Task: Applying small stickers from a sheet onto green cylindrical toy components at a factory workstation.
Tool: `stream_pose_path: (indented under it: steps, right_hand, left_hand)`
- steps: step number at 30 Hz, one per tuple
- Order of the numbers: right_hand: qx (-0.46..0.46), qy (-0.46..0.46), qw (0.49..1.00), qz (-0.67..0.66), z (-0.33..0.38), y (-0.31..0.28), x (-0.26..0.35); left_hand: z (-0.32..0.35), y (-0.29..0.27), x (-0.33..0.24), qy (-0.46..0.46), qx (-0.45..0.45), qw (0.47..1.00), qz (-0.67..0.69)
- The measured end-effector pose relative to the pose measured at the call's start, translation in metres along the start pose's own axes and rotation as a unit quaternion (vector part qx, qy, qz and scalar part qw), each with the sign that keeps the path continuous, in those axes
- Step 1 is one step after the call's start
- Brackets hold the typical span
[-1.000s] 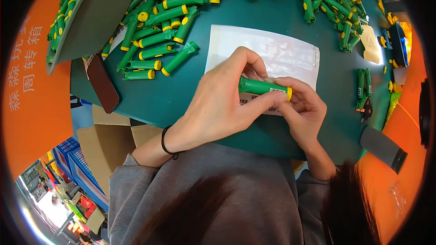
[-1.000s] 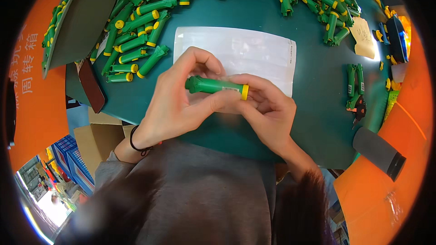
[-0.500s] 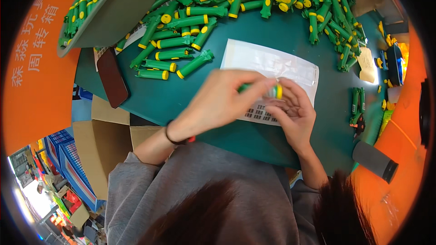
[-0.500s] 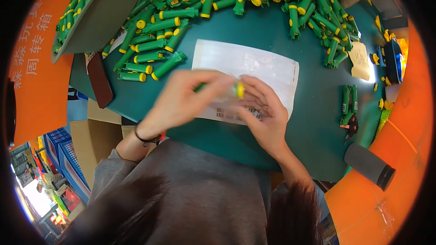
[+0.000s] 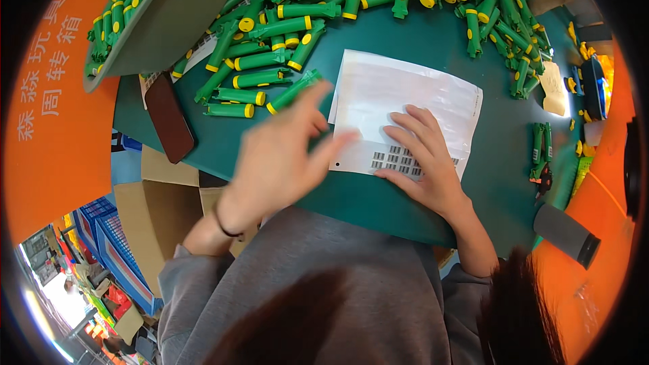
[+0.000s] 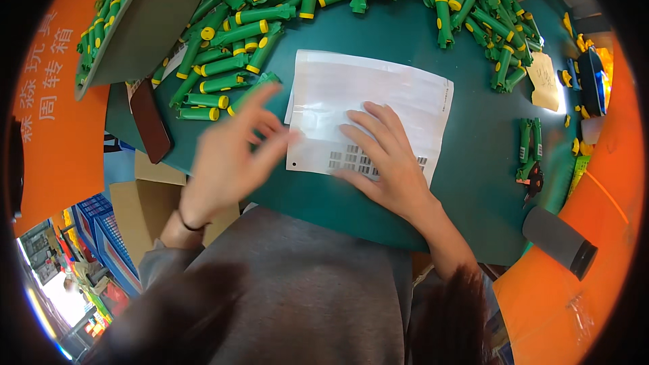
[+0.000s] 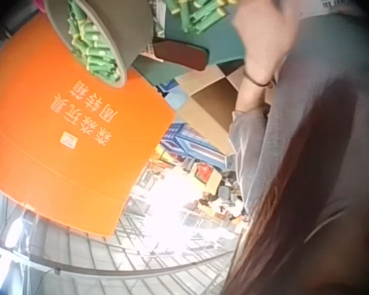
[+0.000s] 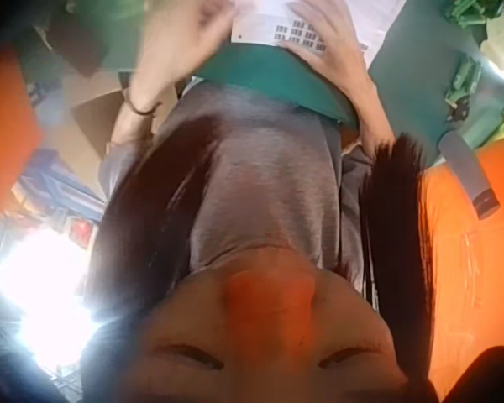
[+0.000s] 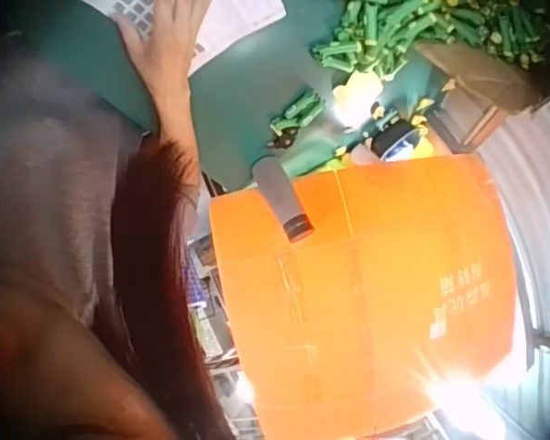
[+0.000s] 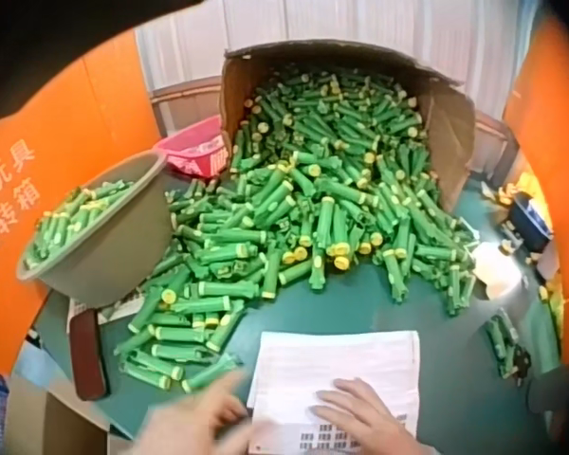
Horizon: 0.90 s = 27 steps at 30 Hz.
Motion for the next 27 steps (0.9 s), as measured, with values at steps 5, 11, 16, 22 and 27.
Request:
stream_pose_path:
  steps: [5,11,16,22,27]
  right_hand:
    - [-0.057,-0.008,0.997,-0.046,0.002,-0.006,-0.001]
    - [-0.038,-0.058,0.997,-0.045,-0.002,-0.014,0.008]
    - [-0.070,-0.060,0.995,0.027,-0.001,-0.021,0.016]
    - [-0.106,-0.049,0.993,0.023,0.001,-0.019,0.011]
    - [-0.207,0.000,0.972,0.109,0.008,-0.060,0.014]
  left_hand:
    - [0.014,0.044,-0.010,0.025,0.013,0.942,0.334]
    - [0.013,0.065,0.004,-0.088,0.126,0.887,0.435]
    - [0.001,0.049,0.001,-0.061,0.114,0.838,0.530]
    - [-0.001,0.043,-0.028,0.076,0.045,0.949,0.301]
    - [-0.004,0.033,-0.008,-0.011,0.031,0.931,0.363]
Point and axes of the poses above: each hand's wrist, its own z-axis away from the middle knuckle, its own y-axis out of the palm, x = y × z, the point moved 6 cm from there along -z, towards the middle knuckle, and after that the axes turned 2 degrees about z, right-handed, at the moved point
